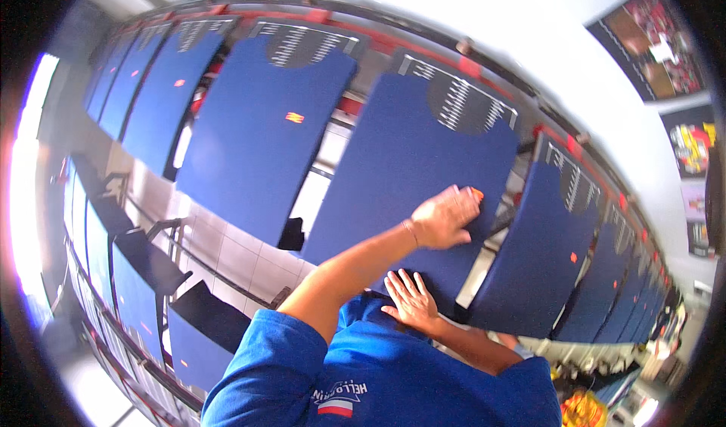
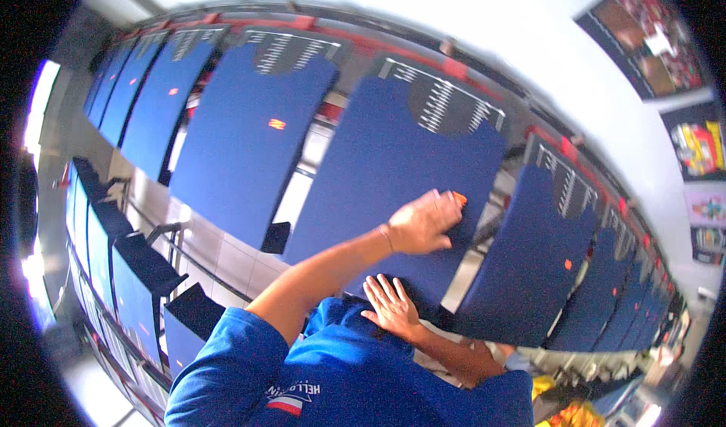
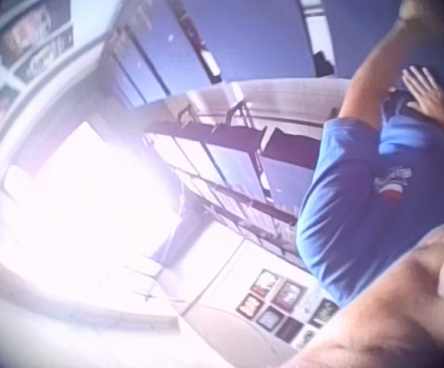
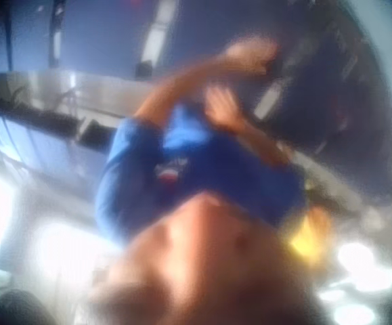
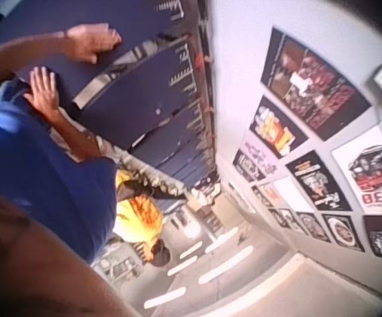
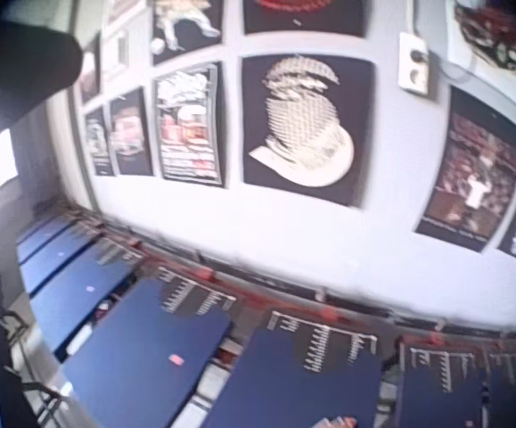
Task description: The person uses a heat gun to dry ink on a row of navy blue shirts and then places a new navy blue shirt onto a printing board, smoothing it out by hand.
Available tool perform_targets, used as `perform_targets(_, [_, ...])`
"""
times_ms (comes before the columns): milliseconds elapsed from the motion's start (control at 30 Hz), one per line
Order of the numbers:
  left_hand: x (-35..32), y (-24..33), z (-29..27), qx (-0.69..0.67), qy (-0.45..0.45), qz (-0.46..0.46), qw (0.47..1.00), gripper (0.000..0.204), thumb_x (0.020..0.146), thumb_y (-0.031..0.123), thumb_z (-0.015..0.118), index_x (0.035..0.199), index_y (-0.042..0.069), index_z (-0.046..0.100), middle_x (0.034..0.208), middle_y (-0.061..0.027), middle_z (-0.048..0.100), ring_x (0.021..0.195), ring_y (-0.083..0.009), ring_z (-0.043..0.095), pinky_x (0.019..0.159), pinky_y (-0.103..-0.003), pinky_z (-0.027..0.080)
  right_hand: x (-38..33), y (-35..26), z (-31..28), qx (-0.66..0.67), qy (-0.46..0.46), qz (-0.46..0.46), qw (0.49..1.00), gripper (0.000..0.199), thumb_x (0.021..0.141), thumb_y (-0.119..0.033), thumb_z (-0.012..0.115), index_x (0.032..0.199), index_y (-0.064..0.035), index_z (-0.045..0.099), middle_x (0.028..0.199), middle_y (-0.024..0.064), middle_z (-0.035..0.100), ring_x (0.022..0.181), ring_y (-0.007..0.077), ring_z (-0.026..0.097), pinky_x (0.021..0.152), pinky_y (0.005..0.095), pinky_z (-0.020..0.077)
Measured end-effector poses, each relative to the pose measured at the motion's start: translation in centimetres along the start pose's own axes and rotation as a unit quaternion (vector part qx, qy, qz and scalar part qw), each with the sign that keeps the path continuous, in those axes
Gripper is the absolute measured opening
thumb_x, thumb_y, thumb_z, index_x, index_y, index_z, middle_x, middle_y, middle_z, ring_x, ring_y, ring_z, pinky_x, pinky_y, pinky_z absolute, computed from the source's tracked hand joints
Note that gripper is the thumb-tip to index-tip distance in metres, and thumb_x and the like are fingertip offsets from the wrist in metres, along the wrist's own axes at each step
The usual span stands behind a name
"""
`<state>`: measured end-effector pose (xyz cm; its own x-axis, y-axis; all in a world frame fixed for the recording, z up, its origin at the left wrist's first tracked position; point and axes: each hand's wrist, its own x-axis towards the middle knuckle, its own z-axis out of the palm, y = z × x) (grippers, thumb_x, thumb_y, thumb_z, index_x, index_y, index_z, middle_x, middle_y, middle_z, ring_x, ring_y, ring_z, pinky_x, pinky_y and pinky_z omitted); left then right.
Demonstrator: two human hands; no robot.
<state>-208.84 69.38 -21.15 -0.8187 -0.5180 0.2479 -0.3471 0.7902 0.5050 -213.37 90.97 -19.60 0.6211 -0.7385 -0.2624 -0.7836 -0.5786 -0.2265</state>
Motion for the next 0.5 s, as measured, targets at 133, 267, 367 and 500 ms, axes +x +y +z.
perform_targets(133, [-5.5,3.3,0.9,-0.162,-0.11,-0.016,0.98,0.066,0.104,0.052,0.029,0.14,0.001,0.051,0.154,-0.0202,0.038,0.146,-0.034,0.032,0.121,-0.051,0.022,10.4,-4.5,0.8,-0.002,-0.084,-0.021,0.996,0.07,0.099,-0.052,0.037,0.147,-0.0009,0.041,0.158,0.0154,0.033,0.146,0.0363,0.03,0.119,0.0558,0.0185])
perform_targets(267, [-11.5,3.1,-9.0,-0.322,-0.119,-0.004,0.939,0.069,0.105,0.053,0.028,0.139,-0.003,0.051,0.148,-0.0233,0.044,0.143,-0.0377,0.035,0.12,-0.049,0.026,19.3,-7.2,-0.4,-0.002,0.089,-0.085,0.992,0.082,0.097,-0.051,0.044,0.152,0.0055,0.025,0.16,0.026,0.021,0.149,0.0435,0.018,0.119,0.0589,0.0147])
perform_targets(367, [-23.7,-1.0,-19.4,-0.333,0.024,-0.021,0.942,0.062,0.102,0.048,0.044,0.132,-0.005,0.054,0.138,-0.0235,0.055,0.132,-0.0384,0.049,0.113,-0.048,0.036,27.1,-10.6,-1.1,0.142,0.217,-0.005,0.966,0.089,0.095,-0.052,0.052,0.154,0.0046,0.016,0.162,0.0269,0.012,0.15,0.0446,0.009,0.119,0.0601,0.0112])
perform_targets(500, [-43.3,-5.8,-32.0,-0.378,0.111,-0.261,0.881,0.045,0.102,0.032,0.049,0.132,0.0,0.057,0.135,-0.0221,0.058,0.126,-0.0367,0.055,0.108,-0.044,0.041,35.6,-15.5,-5.0,0.063,0.271,0.168,0.946,0.081,0.098,-0.044,0.052,0.151,0.0087,0.023,0.158,0.0303,0.022,0.147,0.0448,0.023,0.12,0.0554,0.0146])
